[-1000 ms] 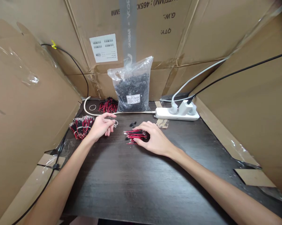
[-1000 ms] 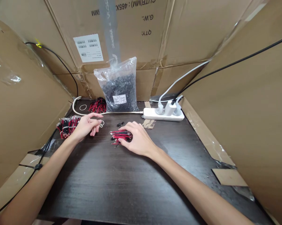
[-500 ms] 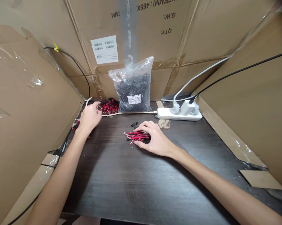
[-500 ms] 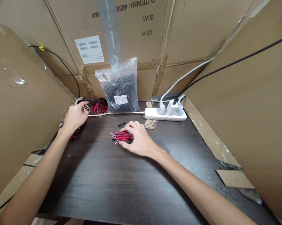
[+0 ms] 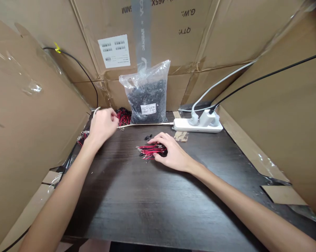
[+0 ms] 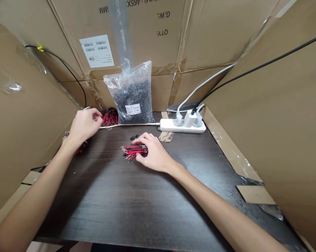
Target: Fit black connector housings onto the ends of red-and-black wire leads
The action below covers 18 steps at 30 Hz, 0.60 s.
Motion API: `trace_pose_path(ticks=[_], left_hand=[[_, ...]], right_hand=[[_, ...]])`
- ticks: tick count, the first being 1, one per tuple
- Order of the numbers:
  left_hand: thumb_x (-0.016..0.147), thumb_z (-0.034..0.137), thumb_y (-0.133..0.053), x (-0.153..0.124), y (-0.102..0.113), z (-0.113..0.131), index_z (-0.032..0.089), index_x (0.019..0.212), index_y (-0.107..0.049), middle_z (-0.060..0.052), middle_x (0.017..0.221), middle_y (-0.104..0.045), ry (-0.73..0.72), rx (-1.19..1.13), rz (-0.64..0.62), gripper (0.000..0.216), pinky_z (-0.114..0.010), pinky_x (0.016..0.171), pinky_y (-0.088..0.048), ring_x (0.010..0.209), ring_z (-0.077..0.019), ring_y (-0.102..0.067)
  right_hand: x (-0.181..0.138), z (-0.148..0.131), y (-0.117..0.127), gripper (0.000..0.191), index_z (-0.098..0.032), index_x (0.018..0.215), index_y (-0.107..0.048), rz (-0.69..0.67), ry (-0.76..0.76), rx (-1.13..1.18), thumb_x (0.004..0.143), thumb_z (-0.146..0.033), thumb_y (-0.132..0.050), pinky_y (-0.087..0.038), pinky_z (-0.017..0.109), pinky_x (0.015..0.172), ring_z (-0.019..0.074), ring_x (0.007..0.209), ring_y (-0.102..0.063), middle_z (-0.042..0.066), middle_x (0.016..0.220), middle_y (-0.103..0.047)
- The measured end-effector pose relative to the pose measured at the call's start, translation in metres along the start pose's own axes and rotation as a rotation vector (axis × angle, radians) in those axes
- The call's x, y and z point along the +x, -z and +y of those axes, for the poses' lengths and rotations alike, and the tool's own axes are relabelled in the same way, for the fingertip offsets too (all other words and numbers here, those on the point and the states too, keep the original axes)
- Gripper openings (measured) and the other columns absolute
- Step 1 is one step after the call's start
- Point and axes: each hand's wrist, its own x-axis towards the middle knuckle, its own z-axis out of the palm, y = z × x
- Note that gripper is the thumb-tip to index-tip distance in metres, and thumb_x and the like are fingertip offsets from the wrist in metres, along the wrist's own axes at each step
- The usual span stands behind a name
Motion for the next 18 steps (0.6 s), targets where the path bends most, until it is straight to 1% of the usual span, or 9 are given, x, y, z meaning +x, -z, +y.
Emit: trace_pose_path(ticks=[2,3,5,6,8,9,12,15,18], left_hand=[[0.077,0.017,-0.051,-0.026,0.000,0.016,0.018,0.083,-0.071,-0.006,0.076,-0.071,-0.124,-0.147,-0.242,0.022,-0.032,0.070,-0.049,0.072,-0.0213,-0.064],[0.076,0.018,-0.053,-0.039,-0.002,0.023,0.019,0.082,-0.070,-0.004,0.073,-0.070,-0.156,-0.197,-0.327,0.017,-0.031,0.065,-0.047,0.069,-0.0200,-0.063],[0.077,0.024,-0.058,-0.062,-0.011,0.032,0.020,0.087,-0.067,-0.002,0.074,-0.069,-0.163,-0.263,-0.421,0.014,-0.028,0.061,-0.044,0.067,-0.0183,-0.062],[0.077,0.028,-0.061,-0.070,-0.016,0.035,0.020,0.087,-0.066,-0.002,0.076,-0.069,-0.166,-0.283,-0.448,0.014,-0.028,0.059,-0.043,0.066,-0.0174,-0.061],[0.076,0.034,-0.066,-0.082,-0.028,0.038,0.020,0.086,-0.065,-0.002,0.079,-0.069,-0.144,-0.329,-0.473,0.017,-0.028,0.057,-0.041,0.065,-0.0167,-0.061],[0.075,0.033,-0.067,-0.085,-0.034,0.040,0.020,0.085,-0.065,-0.002,0.078,-0.069,-0.129,-0.363,-0.461,0.016,-0.027,0.057,-0.042,0.064,-0.0163,-0.061],[0.076,0.021,-0.063,-0.087,-0.042,0.043,0.020,0.080,-0.063,-0.001,0.072,-0.067,-0.090,-0.435,-0.379,0.005,-0.028,0.061,-0.044,0.063,-0.0154,-0.060],[0.072,0.014,-0.061,-0.086,-0.038,0.042,0.019,0.076,-0.062,0.000,0.067,-0.066,-0.086,-0.476,-0.344,0.007,-0.029,0.062,-0.046,0.060,-0.0150,-0.060],[0.067,0.012,-0.061,-0.086,-0.020,0.034,0.020,0.078,-0.063,0.001,0.066,-0.066,-0.119,-0.466,-0.302,0.013,-0.029,0.061,-0.048,0.060,-0.0157,-0.061]], right_hand=[[0.000,0.001,0.000,0.030,-0.022,0.103,-0.064,0.016,0.000,0.007,0.075,-0.014,-0.062,-0.044,0.045,0.094,0.0244,0.100,-0.055,0.005,0.105,-0.062],[0.001,0.001,0.000,0.027,-0.022,0.101,-0.064,0.022,0.000,0.009,0.075,-0.013,-0.061,-0.044,0.044,0.092,0.0240,0.098,-0.055,0.005,0.102,-0.062],[0.001,0.001,-0.001,0.024,-0.021,0.097,-0.064,0.031,0.001,0.008,0.075,-0.012,-0.060,-0.044,0.043,0.089,0.0234,0.094,-0.055,0.005,0.098,-0.063],[0.002,0.001,-0.001,0.024,-0.021,0.096,-0.064,0.033,0.000,0.005,0.074,-0.012,-0.060,-0.045,0.042,0.088,0.0232,0.093,-0.054,0.005,0.096,-0.063],[0.003,0.001,0.000,0.024,-0.021,0.095,-0.064,0.035,-0.006,-0.002,0.074,-0.011,-0.060,-0.045,0.041,0.086,0.0228,0.091,-0.053,0.004,0.095,-0.063],[0.003,0.001,0.000,0.023,-0.020,0.094,-0.065,0.034,-0.010,-0.004,0.074,-0.010,-0.061,-0.044,0.041,0.086,0.0227,0.091,-0.053,0.005,0.095,-0.064],[0.003,0.000,0.000,0.020,-0.020,0.092,-0.067,0.025,-0.022,0.002,0.076,-0.011,-0.061,-0.044,0.041,0.086,0.0228,0.091,-0.053,0.005,0.096,-0.064],[0.003,0.000,0.000,0.018,-0.021,0.091,-0.068,0.030,-0.024,0.021,0.077,-0.012,-0.061,-0.044,0.042,0.087,0.0228,0.092,-0.054,0.005,0.095,-0.064],[0.003,0.002,-0.001,0.017,-0.022,0.091,-0.069,0.047,-0.014,0.034,0.078,-0.013,-0.062,-0.044,0.043,0.088,0.0227,0.092,-0.055,0.004,0.095,-0.064]])
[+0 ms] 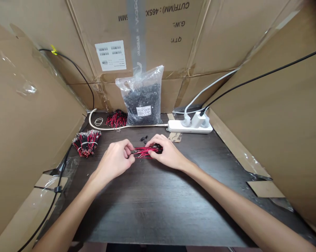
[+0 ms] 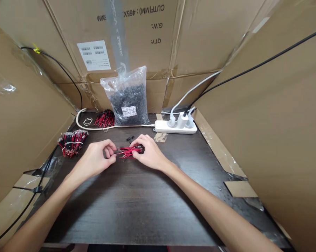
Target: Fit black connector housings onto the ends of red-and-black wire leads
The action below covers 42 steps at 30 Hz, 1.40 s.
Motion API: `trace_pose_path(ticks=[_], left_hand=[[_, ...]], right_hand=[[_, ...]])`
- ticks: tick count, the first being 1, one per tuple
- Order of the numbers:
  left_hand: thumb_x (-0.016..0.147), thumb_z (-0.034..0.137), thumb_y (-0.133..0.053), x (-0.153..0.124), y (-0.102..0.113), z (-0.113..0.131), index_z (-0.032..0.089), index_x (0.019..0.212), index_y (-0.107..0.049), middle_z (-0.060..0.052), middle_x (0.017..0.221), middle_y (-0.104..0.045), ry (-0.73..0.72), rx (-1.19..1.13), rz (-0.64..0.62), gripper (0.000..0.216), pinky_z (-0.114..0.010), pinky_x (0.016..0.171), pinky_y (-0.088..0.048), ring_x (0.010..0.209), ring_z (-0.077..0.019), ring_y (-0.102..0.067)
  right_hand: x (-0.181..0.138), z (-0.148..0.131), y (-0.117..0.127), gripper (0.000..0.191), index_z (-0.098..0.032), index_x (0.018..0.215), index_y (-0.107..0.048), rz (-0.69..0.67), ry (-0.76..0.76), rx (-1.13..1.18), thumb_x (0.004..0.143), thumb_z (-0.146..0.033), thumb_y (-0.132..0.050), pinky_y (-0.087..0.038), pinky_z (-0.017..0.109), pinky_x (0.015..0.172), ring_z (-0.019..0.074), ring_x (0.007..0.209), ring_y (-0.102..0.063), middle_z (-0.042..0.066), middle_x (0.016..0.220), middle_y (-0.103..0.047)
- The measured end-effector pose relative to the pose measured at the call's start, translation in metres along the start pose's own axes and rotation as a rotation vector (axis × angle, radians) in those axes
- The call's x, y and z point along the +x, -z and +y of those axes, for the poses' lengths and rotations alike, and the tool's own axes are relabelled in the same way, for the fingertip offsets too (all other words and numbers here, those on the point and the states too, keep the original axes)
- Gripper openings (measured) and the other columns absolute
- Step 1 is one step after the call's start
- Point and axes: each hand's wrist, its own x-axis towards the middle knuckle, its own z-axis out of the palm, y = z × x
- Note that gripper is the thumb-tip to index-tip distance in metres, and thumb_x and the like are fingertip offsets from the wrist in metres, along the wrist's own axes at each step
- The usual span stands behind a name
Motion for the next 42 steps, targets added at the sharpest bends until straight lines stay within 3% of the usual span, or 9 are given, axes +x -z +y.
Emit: trace_pose_path(ticks=[6,9,14,18,21,26,30,37,42], left_hand=[[0.064,0.014,-0.060,-0.018,0.053,0.012,0.021,0.077,-0.065,0.000,0.070,-0.066,0.036,0.157,0.294,0.015,-0.031,0.058,-0.048,0.053,-0.0143,-0.055],[0.065,0.013,-0.059,-0.020,0.060,0.024,0.021,0.078,-0.064,-0.001,0.073,-0.067,0.011,0.255,0.326,0.016,-0.032,0.061,-0.050,0.056,-0.0158,-0.057],[0.071,0.010,-0.056,-0.011,0.028,0.044,0.020,0.091,-0.063,-0.005,0.088,-0.070,-0.081,0.397,0.183,0.023,-0.033,0.066,-0.050,0.074,-0.0213,-0.065],[0.077,0.006,-0.051,0.004,-0.008,0.054,0.019,0.105,-0.061,-0.009,0.101,-0.070,-0.214,0.349,-0.012,0.032,-0.034,0.068,-0.051,0.085,-0.0242,-0.067],[0.080,0.009,-0.056,0.016,-0.023,0.051,0.017,0.111,-0.059,-0.010,0.102,-0.068,-0.233,0.227,-0.109,0.032,-0.035,0.070,-0.052,0.081,-0.0233,-0.066],[0.073,0.022,-0.076,0.028,-0.018,0.027,0.020,0.115,-0.056,-0.007,0.109,-0.064,-0.337,0.045,-0.118,0.047,-0.040,0.087,-0.052,0.099,-0.0246,-0.063],[0.069,0.026,-0.081,0.030,-0.013,0.005,0.020,0.120,-0.054,-0.008,0.118,-0.061,-0.324,-0.011,-0.177,0.058,-0.043,0.096,-0.049,0.109,-0.0252,-0.060],[0.082,0.023,-0.067,0.026,-0.029,-0.008,0.019,0.100,-0.064,-0.006,0.102,-0.067,-0.372,-0.020,-0.125,0.019,-0.039,0.090,-0.049,0.096,-0.0219,-0.062],[0.085,0.019,-0.062,0.017,-0.036,-0.004,0.018,0.097,-0.065,-0.006,0.093,-0.067,-0.355,0.025,-0.085,0.013,-0.035,0.080,-0.050,0.085,-0.0200,-0.063]], right_hand=[[0.000,0.001,0.002,0.018,-0.023,0.095,-0.068,0.036,-0.017,0.079,0.078,-0.018,-0.065,-0.044,0.045,0.095,0.0232,0.101,-0.057,0.005,0.101,-0.062],[0.000,0.003,0.005,0.023,-0.024,0.102,-0.067,0.047,-0.024,0.306,0.079,-0.026,-0.068,-0.045,0.044,0.097,0.0234,0.109,-0.057,0.006,0.112,-0.061],[0.003,0.004,0.005,0.032,-0.026,0.112,-0.064,0.059,-0.176,0.736,0.082,-0.037,-0.065,-0.038,0.043,0.109,0.0230,0.124,-0.053,0.005,0.126,-0.061],[0.005,0.000,0.005,0.032,-0.026,0.112,-0.062,0.124,-0.242,0.885,0.084,-0.041,-0.059,-0.037,0.044,0.112,0.0240,0.129,-0.051,0.006,0.127,-0.063],[0.007,-0.002,0.007,0.031,-0.026,0.113,-0.061,0.166,-0.270,0.918,0.088,-0.041,-0.053,-0.038,0.044,0.112,0.0241,0.131,-0.050,0.006,0.127,-0.063],[0.009,-0.001,0.008,0.033,-0.026,0.117,-0.060,0.196,-0.304,0.801,0.093,-0.038,-0.042,-0.040,0.044,0.109,0.0234,0.129,-0.052,0.006,0.129,-0.063],[0.009,0.001,0.007,0.033,-0.026,0.119,-0.059,0.175,-0.320,0.816,0.093,-0.036,-0.041,-0.040,0.044,0.109,0.0230,0.131,-0.051,0.006,0.132,-0.062],[0.008,-0.003,0.002,0.037,-0.026,0.123,-0.056,0.097,-0.327,0.882,0.093,-0.040,-0.040,-0.042,0.045,0.108,0.0228,0.133,-0.049,0.008,0.133,-0.061],[0.008,-0.002,0.002,0.041,-0.026,0.125,-0.055,0.107,-0.303,0.832,0.092,-0.046,-0.040,-0.043,0.045,0.105,0.0239,0.133,-0.048,0.009,0.132,-0.060]])
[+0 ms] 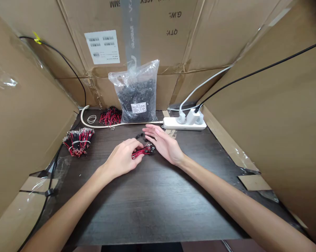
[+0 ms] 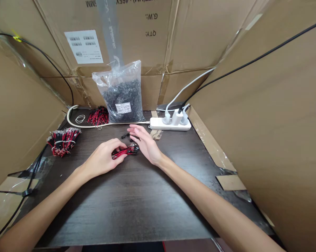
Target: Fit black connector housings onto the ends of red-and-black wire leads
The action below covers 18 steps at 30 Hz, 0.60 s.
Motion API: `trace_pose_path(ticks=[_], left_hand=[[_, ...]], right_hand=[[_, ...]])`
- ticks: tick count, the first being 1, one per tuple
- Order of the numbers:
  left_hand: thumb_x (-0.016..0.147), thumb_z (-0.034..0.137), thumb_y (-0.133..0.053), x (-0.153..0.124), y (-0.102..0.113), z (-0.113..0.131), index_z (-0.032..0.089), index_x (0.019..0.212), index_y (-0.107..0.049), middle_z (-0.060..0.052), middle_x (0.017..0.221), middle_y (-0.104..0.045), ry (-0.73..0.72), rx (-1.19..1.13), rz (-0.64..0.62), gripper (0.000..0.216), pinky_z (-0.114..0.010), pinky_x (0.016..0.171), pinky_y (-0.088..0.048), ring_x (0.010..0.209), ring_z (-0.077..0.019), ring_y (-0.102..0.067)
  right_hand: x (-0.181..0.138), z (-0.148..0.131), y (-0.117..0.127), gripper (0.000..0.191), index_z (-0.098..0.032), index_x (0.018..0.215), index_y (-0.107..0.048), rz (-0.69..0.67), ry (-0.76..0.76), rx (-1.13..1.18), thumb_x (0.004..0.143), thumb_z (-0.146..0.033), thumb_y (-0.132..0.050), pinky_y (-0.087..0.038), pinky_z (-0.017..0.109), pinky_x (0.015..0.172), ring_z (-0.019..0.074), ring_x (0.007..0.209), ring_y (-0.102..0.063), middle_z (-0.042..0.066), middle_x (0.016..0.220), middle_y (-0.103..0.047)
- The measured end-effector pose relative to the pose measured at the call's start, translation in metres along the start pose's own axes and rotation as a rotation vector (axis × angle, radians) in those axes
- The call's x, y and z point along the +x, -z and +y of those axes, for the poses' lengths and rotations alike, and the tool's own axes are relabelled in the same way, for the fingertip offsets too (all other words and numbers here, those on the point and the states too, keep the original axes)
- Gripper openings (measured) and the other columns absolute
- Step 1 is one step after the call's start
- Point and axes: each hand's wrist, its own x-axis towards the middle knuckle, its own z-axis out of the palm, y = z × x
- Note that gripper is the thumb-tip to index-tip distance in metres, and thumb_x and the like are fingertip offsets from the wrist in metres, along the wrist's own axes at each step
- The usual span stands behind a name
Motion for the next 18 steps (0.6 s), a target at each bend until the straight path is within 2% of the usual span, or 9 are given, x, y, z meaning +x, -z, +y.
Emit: trace_pose_path(ticks=[4,9,13,18], left_hand=[[0.088,0.021,-0.061,-0.0037,-0.0036,0.0030,0.019,0.095,-0.067,-0.006,0.095,-0.068,-0.002,0.014,0.053,0.010,-0.034,0.080,-0.050,0.087,-0.0203,-0.063],[0.091,0.021,-0.058,-0.0037,-0.0036,0.0042,0.019,0.090,-0.072,-0.004,0.089,-0.069,0.049,-0.090,0.104,0.015,-0.030,0.074,-0.049,0.077,-0.0157,-0.062],[0.089,0.025,-0.060,-0.0018,-0.0016,0.0049,0.020,0.086,-0.076,-0.003,0.086,-0.070,0.137,-0.209,0.113,0.017,-0.028,0.068,-0.048,0.070,-0.0138,-0.060],[0.082,0.033,-0.067,0.0017,-0.0028,-0.0013,0.023,0.083,-0.079,-0.005,0.093,-0.066,0.249,-0.423,0.203,0.016,-0.028,0.065,-0.047,0.078,-0.0155,-0.060]], right_hand=[[0.0005,0.0021,0.0042,0.038,-0.026,0.116,-0.058,0.067,0.040,-0.093,0.086,-0.048,-0.050,-0.046,0.040,0.097,0.0257,0.125,-0.052,0.008,0.127,-0.061],[-0.0012,0.0056,0.0062,0.026,-0.023,0.097,-0.066,0.073,0.101,-0.182,0.083,-0.044,-0.059,-0.044,0.035,0.085,0.0218,0.096,-0.057,0.004,0.102,-0.065],[-0.0022,0.0026,0.0046,0.026,-0.023,0.092,-0.066,0.056,0.083,-0.212,0.082,-0.046,-0.061,-0.041,0.032,0.070,0.0172,0.073,-0.050,0.000,0.077,-0.057],[-0.0023,-0.0022,0.0026,0.022,-0.021,0.087,-0.067,0.060,0.048,-0.188,0.080,-0.042,-0.065,-0.037,0.030,0.064,0.0144,0.065,-0.045,-0.001,0.071,-0.053]])
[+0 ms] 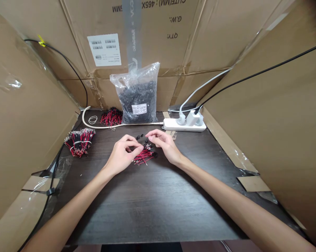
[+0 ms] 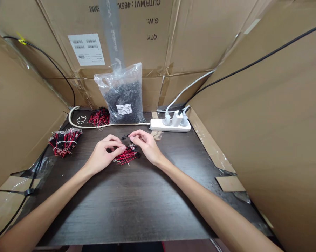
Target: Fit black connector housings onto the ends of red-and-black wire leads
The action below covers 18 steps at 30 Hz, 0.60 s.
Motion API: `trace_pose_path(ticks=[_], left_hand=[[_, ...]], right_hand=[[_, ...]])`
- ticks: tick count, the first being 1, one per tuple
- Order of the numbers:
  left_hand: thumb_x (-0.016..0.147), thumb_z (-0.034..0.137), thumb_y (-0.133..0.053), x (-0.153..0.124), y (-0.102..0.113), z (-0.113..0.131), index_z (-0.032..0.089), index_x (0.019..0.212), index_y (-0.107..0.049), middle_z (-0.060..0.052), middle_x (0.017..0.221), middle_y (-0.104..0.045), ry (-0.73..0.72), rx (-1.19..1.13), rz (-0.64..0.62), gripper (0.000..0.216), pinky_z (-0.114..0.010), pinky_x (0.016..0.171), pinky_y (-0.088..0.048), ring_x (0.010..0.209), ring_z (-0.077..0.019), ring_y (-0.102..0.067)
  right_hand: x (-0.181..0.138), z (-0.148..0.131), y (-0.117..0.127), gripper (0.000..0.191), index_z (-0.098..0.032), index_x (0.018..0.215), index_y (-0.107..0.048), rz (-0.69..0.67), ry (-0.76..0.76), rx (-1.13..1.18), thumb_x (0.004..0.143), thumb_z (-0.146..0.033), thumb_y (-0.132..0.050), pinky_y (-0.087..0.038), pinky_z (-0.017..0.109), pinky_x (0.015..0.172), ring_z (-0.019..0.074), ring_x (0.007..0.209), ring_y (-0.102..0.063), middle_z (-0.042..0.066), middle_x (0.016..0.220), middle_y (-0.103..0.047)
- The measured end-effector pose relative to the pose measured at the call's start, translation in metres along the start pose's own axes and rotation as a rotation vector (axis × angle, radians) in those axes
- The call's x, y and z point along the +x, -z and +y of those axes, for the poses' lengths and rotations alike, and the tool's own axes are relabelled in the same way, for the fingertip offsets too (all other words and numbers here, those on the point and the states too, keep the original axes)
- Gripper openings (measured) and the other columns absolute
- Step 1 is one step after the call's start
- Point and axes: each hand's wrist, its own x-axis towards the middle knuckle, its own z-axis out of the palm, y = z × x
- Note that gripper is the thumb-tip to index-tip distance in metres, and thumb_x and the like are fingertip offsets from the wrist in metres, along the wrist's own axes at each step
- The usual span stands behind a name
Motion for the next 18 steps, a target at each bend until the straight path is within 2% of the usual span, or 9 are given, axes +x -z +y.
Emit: trace_pose_path(ticks=[4,6,10,13,16,18], left_hand=[[0.075,0.035,-0.071,0.005,0.002,-0.004,0.022,0.079,-0.080,-0.006,0.095,-0.063,0.118,-0.217,0.066,0.016,-0.029,0.070,-0.047,0.083,-0.0171,-0.060],[0.072,0.034,-0.072,0.007,0.004,-0.005,0.022,0.078,-0.081,-0.006,0.092,-0.063,0.169,-0.301,0.114,0.016,-0.029,0.071,-0.045,0.081,-0.0161,-0.058],[0.071,0.035,-0.072,0.011,0.008,-0.007,0.020,0.076,-0.080,-0.006,0.088,-0.068,0.262,-0.435,0.193,0.018,-0.026,0.062,-0.035,0.066,-0.0114,-0.045],[0.070,0.036,-0.073,0.013,0.011,-0.012,0.019,0.078,-0.079,-0.006,0.087,-0.071,0.287,-0.533,0.205,0.020,-0.025,0.057,-0.030,0.061,-0.0098,-0.038],[0.070,0.037,-0.075,0.015,0.012,-0.017,0.018,0.080,-0.078,-0.006,0.089,-0.071,0.284,-0.581,0.195,0.022,-0.024,0.055,-0.028,0.060,-0.0086,-0.037],[0.069,0.038,-0.076,0.016,0.013,-0.019,0.017,0.081,-0.078,-0.005,0.083,-0.068,0.290,-0.598,0.190,0.024,-0.024,0.054,-0.027,0.059,-0.0081,-0.037]], right_hand=[[0.002,0.004,-0.001,0.024,-0.019,0.084,-0.066,0.017,-0.003,0.025,0.078,-0.042,-0.067,-0.031,0.028,0.057,0.0115,0.057,-0.037,-0.004,0.062,-0.045],[0.004,0.008,-0.001,0.026,-0.019,0.081,-0.065,0.055,-0.017,0.048,0.076,-0.044,-0.068,-0.027,0.027,0.053,0.0102,0.054,-0.034,-0.004,0.063,-0.047],[0.006,0.012,-0.001,0.030,-0.018,0.078,-0.063,0.118,-0.066,0.079,0.072,-0.046,-0.070,-0.020,0.026,0.049,0.0086,0.051,-0.029,-0.004,0.059,-0.048],[0.006,0.012,-0.001,0.030,-0.018,0.079,-0.063,0.119,-0.091,0.070,0.072,-0.047,-0.070,-0.016,0.026,0.048,0.0084,0.049,-0.027,-0.006,0.054,-0.041],[0.007,0.012,-0.001,0.030,-0.019,0.079,-0.062,0.119,-0.102,0.065,0.071,-0.047,-0.070,-0.015,0.025,0.048,0.0085,0.050,-0.027,-0.006,0.054,-0.041],[0.007,0.012,-0.001,0.031,-0.019,0.080,-0.063,0.119,-0.108,0.064,0.070,-0.047,-0.070,-0.016,0.025,0.048,0.0086,0.050,-0.028,-0.006,0.055,-0.042]])
